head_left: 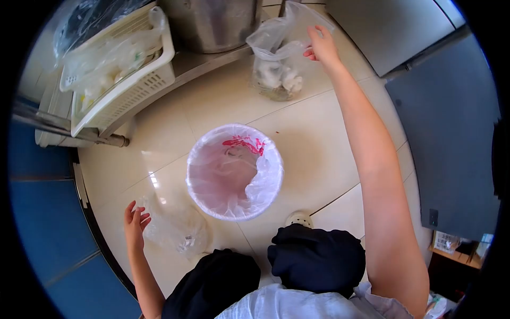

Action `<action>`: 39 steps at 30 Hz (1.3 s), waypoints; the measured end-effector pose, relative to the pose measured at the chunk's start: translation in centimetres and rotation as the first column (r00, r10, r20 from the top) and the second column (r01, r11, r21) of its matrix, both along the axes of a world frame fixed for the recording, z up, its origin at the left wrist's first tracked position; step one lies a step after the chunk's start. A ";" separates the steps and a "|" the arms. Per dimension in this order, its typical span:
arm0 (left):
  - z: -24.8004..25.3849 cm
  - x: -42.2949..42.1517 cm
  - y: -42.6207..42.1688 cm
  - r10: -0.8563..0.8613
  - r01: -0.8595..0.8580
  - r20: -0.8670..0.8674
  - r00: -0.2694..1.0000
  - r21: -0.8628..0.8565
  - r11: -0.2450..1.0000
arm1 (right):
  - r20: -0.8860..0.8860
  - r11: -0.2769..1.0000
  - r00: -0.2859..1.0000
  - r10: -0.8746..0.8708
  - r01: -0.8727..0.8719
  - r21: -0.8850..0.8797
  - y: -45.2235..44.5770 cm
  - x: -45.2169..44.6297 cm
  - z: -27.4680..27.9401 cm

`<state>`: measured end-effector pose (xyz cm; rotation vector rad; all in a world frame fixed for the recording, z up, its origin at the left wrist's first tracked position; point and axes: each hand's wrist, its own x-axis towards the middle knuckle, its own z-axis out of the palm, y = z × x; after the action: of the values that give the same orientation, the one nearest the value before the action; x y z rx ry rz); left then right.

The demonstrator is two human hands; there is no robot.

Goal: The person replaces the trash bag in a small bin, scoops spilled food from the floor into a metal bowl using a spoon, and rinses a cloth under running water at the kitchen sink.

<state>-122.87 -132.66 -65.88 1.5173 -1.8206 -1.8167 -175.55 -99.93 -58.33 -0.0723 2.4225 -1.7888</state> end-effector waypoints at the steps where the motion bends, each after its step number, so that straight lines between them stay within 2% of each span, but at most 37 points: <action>1: 0.1 -0.2 0.1 -0.014 0.015 0.006 1.000 -0.003 1.000 | -0.089 0.999 0.995 -0.032 0.032 0.001 0.6 0.8 0.1; 2: 0.1 -0.4 0.2 -0.010 0.010 0.014 1.000 -0.002 1.000 | -0.178 0.998 0.982 -0.061 0.062 0.001 1.2 1.5 0.0; 3: 0.0 -0.6 0.3 -0.001 0.001 0.022 1.000 0.000 1.000 | -0.173 0.998 0.983 -0.068 0.069 0.000 2.3 1.9 -1.9; 5: -0.1 -0.7 0.3 -0.005 0.005 0.019 1.000 0.002 1.000 | -0.461 0.988 0.887 -0.026 0.093 0.123 4.5 2.5 -7.2; 8: -0.1 -0.9 0.3 -0.005 0.005 0.010 1.000 0.001 1.000 | -0.365 0.996 0.928 -0.073 0.088 0.024 5.2 8.2 -9.2; 10: 0.1 -0.9 0.4 -0.003 0.003 0.015 1.000 -0.001 1.000 | -0.199 0.921 0.939 -0.282 0.207 -0.329 5.4 9.8 -10.4; 11: 0.4 -1.0 0.6 -0.014 0.014 0.018 1.000 -0.010 1.000 | -0.191 0.922 0.941 -0.278 0.206 -0.327 5.7 10.5 -11.3; 13: 0.4 -1.1 0.8 -0.023 0.023 0.016 1.000 -0.019 1.000 | -0.163 0.965 0.970 -0.179 0.141 -0.220 6.6 11.0 -13.7; 14: 0.4 -1.0 0.9 -0.011 0.011 0.047 0.999 -0.017 1.000 | -0.148 0.998 0.989 -0.012 0.020 0.055 7.1 10.9 -15.7; 15: 0.4 -1.0 0.9 0.002 -0.001 0.078 0.997 -0.014 1.000 | -0.087 0.941 0.985 0.145 -0.110 0.320 7.4 11.0 -17.5; 17: 0.5 -1.2 1.2 0.010 -0.009 0.078 0.997 -0.016 1.000 | -0.067 0.739 0.930 0.361 -0.242 0.629 6.4 12.9 -19.0; 18: 0.6 -1.3 1.5 0.014 -0.013 0.078 0.997 -0.014 1.000 | -0.065 0.738 0.928 0.367 -0.248 0.628 6.0 13.2 -19.6; 20: 0.9 -1.8 1.9 0.015 -0.014 0.065 0.998 -0.013 1.000 | -0.069 0.602 0.880 0.470 -0.262 0.754 5.4 13.7 -21.0; 27: 0.7 -1.7 2.1 -0.006 0.008 0.087 0.996 -0.019 1.000 | -0.135 0.559 0.838 0.528 -0.223 0.799 3.6 13.7 -23.4; 29: 0.7 -1.5 2.0 -0.003 0.004 0.076 0.997 -0.022 1.000 | -0.192 0.642 0.847 0.495 -0.208 0.738 3.6 13.3 -23.5; 31: 0.7 -1.5 1.7 0.001 0.001 0.061 0.998 -0.025 1.000 | -0.240 0.810 0.893 0.381 -0.196 0.553 2.9 13.3 -18.2; 32: 0.8 -1.6 1.6 0.006 -0.004 0.069 0.998 -0.030 1.000 | -0.272 0.887 0.907 0.320 -0.186 0.424 2.7 12.5 -16.3; 34: 1.0 -1.6 1.8 0.021 -0.019 0.074 0.997 -0.030 0.999 | -0.364 0.979 0.909 0.201 -0.175 0.102 2.4 11.1 -8.5; 35: 1.2 -1.8 2.0 0.017 -0.015 0.074 0.997 -0.030 0.999 | -0.431 0.993 0.895 0.116 -0.094 0.072 2.3 10.0 -5.2; 37: 1.4 -2.1 2.0 0.010 -0.008 0.074 0.997 -0.027 1.000 | -0.650 0.999 0.759 0.042 -0.053 0.002 2.2 7.3 0.0; 38: 1.4 -2.2 1.9 0.004 -0.002 0.069 0.998 -0.021 1.000 | -0.654 0.999 0.755 0.042 -0.055 0.000 2.0 5.6 0.7; 39: 1.4 -2.3 1.8 -0.002 0.003 0.064 0.998 -0.015 1.000 | -0.715 0.967 0.673 0.189 0.000 0.255 1.8 4.0 1.4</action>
<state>-125.17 -130.82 -64.44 1.5853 -1.8610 -1.7716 -171.51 -98.16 -56.93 -1.0868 3.0451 -1.5937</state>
